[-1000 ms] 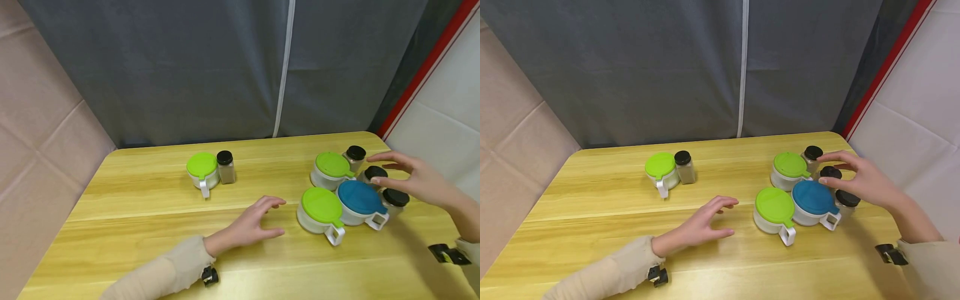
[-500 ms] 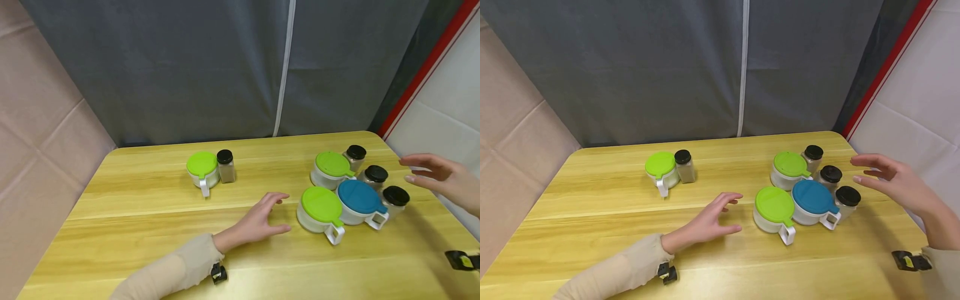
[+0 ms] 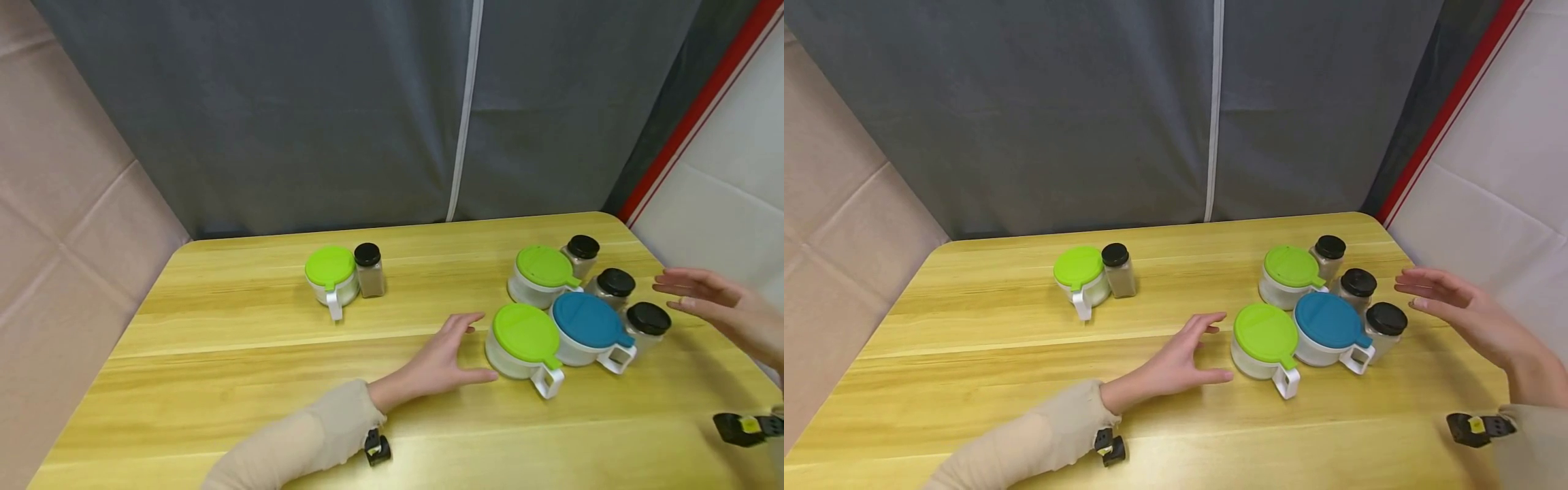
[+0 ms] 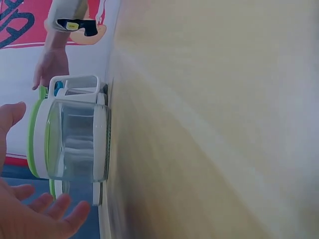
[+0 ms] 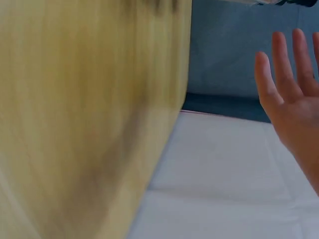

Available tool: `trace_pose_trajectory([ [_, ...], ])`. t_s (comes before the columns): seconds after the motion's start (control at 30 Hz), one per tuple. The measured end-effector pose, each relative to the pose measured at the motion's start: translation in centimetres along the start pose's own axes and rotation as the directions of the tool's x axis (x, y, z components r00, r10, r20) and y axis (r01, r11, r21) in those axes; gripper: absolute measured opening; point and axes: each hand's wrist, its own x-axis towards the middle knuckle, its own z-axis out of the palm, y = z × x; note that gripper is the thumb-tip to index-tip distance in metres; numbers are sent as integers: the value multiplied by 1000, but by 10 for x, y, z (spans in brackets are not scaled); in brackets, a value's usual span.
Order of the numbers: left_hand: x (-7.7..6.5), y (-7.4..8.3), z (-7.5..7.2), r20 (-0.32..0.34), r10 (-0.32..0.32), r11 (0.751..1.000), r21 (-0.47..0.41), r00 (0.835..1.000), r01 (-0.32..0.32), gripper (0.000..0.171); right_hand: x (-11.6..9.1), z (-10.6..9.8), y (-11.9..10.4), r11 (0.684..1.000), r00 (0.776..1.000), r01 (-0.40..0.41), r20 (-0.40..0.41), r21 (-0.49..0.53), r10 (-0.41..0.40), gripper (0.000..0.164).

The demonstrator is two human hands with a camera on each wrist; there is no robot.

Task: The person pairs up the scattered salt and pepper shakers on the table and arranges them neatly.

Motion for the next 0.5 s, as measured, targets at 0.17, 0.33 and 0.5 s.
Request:
trace_pose_trajectory([
  [0.17,5,6,8,-29,-69,998,7,997,70,90,-4,10,-12,940,985,104,101,324,-143,45],
  [0.33,11,12,17,-71,-119,993,-4,990,119,95,-7,15,-6,848,952,88,207,523,-227,45],
  [0.5,15,15,26,-87,-159,986,-65,983,154,96,-8,18,6,820,935,57,257,569,-244,47],
])
